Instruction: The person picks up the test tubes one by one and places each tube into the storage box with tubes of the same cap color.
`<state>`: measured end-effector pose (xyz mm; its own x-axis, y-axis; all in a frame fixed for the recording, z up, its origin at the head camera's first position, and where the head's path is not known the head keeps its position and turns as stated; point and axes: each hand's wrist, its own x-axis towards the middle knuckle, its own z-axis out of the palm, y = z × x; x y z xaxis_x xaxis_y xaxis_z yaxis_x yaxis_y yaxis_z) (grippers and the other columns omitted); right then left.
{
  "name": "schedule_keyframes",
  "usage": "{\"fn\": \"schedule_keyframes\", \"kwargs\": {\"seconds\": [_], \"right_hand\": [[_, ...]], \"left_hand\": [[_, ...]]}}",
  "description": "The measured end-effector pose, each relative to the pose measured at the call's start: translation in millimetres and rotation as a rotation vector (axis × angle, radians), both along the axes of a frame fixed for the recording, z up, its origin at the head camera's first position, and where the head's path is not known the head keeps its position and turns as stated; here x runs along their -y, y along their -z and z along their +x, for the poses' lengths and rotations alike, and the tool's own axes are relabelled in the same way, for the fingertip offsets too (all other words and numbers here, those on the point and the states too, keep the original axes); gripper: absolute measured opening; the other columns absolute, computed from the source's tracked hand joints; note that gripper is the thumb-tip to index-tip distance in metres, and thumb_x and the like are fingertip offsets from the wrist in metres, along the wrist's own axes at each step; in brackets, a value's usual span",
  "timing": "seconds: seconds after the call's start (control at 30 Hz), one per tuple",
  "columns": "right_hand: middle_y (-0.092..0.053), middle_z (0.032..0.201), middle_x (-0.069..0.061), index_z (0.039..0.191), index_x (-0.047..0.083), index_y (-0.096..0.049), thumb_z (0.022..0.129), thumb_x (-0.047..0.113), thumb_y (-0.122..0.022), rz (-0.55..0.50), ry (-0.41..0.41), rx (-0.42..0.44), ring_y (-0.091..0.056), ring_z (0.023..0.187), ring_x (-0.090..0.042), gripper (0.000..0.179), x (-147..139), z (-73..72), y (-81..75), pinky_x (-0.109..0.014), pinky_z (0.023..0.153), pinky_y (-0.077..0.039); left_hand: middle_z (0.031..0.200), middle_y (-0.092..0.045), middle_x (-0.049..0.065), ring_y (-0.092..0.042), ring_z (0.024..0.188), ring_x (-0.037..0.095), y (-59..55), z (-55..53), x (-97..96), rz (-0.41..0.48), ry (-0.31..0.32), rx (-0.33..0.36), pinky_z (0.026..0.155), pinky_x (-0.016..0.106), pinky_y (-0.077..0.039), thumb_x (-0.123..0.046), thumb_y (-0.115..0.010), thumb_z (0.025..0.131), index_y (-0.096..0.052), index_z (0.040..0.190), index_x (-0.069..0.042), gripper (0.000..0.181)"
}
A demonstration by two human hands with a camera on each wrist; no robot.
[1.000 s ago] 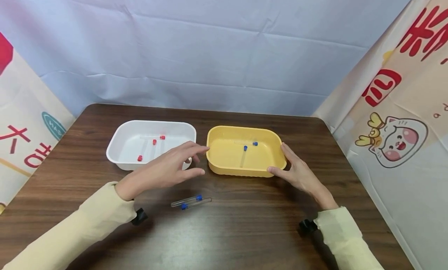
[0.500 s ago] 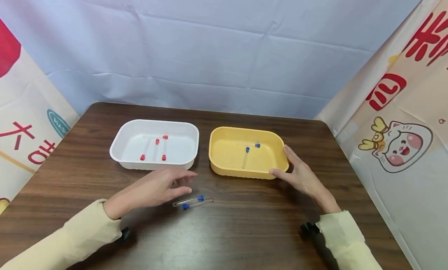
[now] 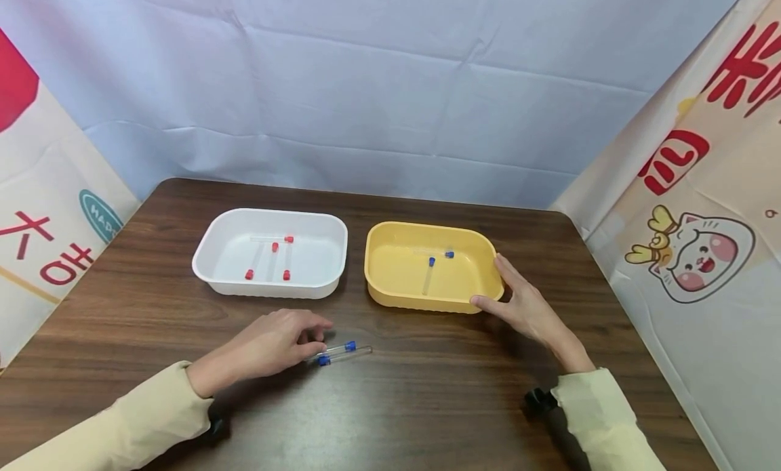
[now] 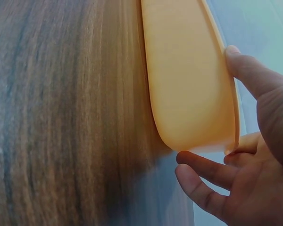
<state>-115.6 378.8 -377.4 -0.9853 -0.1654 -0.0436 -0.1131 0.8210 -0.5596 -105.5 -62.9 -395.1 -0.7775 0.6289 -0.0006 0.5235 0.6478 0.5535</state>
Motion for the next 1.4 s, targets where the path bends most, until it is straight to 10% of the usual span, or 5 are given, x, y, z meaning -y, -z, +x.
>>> {"fn": "schedule_keyframes", "kwargs": {"seconds": [1.4], "right_hand": [[-0.009,0.171,-0.021,0.166,0.007,-0.006,0.097,0.040,-0.074,-0.012,-0.001,0.003,-0.024,0.150,-0.049,0.103,-2,0.0,0.2,-0.069,0.110,-0.033]], "left_hand": [[0.069,-0.066,-0.010,-0.057,0.063,0.002,9.8,0.8,-8.4,0.084,-0.090,0.072,0.061,0.024,-0.051,-0.005,-0.080,0.086,-0.074,0.099,-0.002,0.015]]}}
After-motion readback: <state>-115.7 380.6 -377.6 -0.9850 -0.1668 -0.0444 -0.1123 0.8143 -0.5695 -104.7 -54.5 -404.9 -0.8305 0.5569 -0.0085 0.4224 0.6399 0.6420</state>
